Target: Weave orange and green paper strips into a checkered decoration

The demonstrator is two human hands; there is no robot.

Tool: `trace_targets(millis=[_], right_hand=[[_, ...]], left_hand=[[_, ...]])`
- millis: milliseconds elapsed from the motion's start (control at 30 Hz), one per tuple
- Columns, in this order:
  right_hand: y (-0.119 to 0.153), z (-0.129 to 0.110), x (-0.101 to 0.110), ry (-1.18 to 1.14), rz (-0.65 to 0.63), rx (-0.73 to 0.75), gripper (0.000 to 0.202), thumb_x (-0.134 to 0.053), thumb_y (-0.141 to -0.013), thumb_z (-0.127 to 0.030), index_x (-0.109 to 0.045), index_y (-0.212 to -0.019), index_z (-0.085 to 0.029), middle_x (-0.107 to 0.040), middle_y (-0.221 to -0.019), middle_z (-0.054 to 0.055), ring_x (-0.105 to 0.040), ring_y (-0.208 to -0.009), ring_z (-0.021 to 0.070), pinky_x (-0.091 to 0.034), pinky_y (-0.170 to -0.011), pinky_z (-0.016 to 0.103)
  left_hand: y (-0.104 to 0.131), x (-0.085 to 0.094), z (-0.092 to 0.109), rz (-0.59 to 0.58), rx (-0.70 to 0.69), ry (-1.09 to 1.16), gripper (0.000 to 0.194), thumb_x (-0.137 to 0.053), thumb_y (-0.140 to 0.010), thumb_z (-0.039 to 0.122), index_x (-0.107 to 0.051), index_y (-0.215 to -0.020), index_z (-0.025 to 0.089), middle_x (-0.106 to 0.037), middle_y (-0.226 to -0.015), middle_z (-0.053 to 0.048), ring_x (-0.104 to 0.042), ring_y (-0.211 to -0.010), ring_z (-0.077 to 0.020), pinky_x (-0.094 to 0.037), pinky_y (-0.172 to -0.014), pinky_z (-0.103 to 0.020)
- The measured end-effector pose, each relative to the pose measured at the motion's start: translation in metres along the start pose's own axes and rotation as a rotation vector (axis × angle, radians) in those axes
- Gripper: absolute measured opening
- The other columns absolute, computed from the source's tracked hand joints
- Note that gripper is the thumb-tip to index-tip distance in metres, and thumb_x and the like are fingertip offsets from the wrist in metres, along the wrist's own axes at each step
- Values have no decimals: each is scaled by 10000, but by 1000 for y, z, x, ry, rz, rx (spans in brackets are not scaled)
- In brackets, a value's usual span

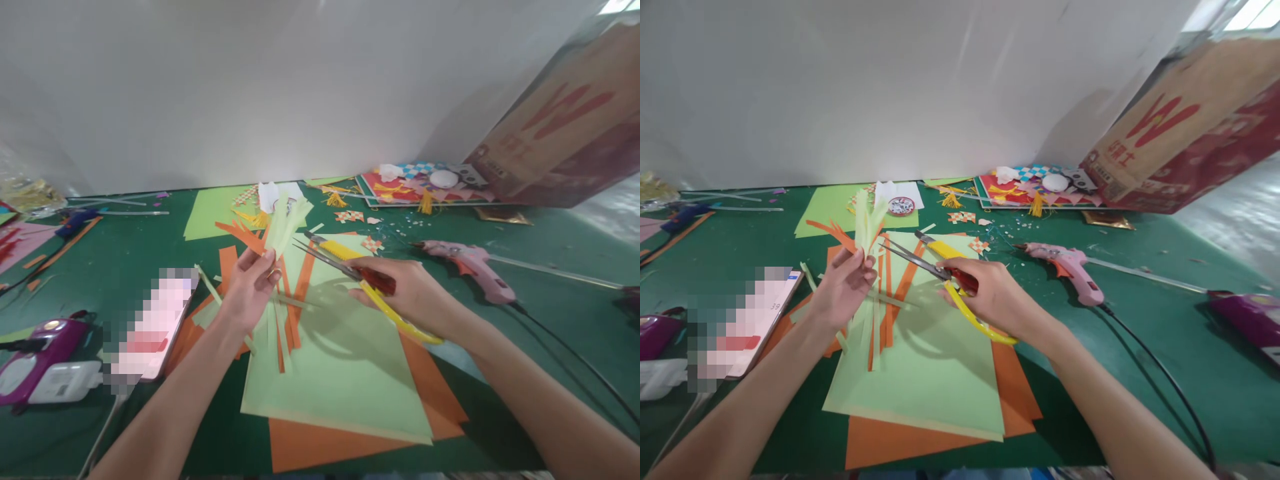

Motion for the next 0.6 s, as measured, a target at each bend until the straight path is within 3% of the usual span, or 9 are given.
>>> trace_targets(millis=[167,600], right_hand=[[1,0,-2,-9,-27,10,382,-567,-762,-425,-669,-1039,-183,-713,-890,71,-637,-704,198,-467,-587,267],[0,-3,-2,13,-77,28,370,-559,-768,-408,-675,-1025,-169,-704,-845,66,-616,-672,177,-452,-586,248]], left_hand=[[2,-1,-4,-38,-10,-134,191,-793,-603,198,-609,-639,165,-570,-630,39,-558,-574,-58,-429,-521,-153],[0,0,-4,-54,-41,-222,189,-784,-618,233,-609,-622,160,-563,-604,32,-551,-591,-66,-431,-540,-165]])
Point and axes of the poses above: each hand's wrist, its own y-axis away from the middle knuckle, its own x-axis out of the back of the hand, z = x × y, the point moved 5 cm from there along -y, towards the middle knuckle
